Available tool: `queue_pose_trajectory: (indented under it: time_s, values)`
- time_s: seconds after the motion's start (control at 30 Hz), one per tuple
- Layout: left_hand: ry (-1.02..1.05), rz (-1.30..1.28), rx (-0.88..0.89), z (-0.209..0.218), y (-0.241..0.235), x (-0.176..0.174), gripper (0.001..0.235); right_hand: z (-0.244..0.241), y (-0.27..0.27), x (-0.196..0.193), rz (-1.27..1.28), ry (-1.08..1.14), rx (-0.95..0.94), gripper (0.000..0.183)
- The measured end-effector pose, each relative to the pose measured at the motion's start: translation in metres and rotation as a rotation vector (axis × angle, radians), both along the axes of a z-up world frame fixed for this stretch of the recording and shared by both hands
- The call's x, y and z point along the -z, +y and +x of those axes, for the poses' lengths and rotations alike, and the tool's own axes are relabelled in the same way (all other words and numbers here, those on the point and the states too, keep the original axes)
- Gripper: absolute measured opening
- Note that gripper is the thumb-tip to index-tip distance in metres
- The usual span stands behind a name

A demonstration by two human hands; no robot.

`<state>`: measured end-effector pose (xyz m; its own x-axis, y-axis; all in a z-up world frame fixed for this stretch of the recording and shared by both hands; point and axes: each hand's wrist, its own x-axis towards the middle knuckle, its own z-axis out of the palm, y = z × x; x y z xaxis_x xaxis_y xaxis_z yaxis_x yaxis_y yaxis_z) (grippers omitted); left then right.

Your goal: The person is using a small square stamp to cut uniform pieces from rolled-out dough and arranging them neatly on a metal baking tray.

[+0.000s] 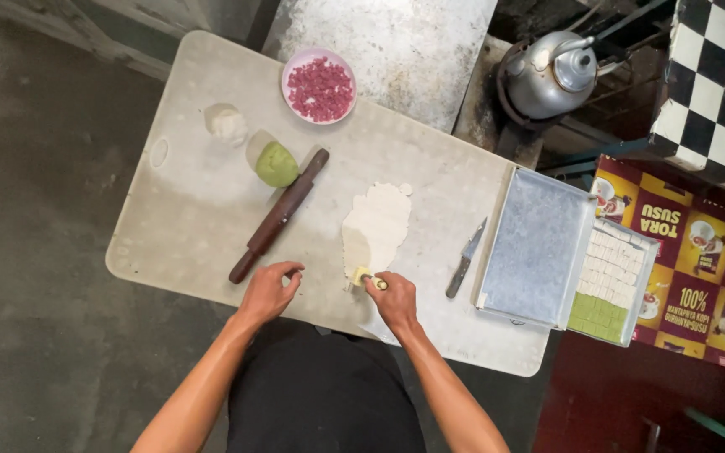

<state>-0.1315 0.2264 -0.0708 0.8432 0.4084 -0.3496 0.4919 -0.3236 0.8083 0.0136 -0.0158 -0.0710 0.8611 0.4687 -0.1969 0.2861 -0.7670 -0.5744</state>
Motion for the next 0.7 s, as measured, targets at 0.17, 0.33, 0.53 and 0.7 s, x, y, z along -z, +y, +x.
queue_pose_trajectory:
  time_s: [0.17, 0.33, 0.53, 0.7]
  values:
    - [-0.043, 0.027, -0.003, 0.000, 0.023, -0.005, 0.026, -0.003, 0.015, 0.017, -0.006, -0.025, -0.077, 0.032]
    - [0.007, -0.019, -0.038, -0.003, 0.033, -0.012, 0.026, -0.003, 0.022, 0.021, -0.015, -0.057, -0.139, 0.026]
    - [-0.020, -0.024, -0.048, -0.010, 0.037, -0.003, 0.026, 0.000, 0.028, 0.020, -0.034, -0.087, -0.202, 0.024]
    - [-0.037, -0.022, -0.071, -0.014, 0.036, -0.002, 0.026, 0.000, 0.032, 0.020, -0.082, -0.050, -0.235, 0.022]
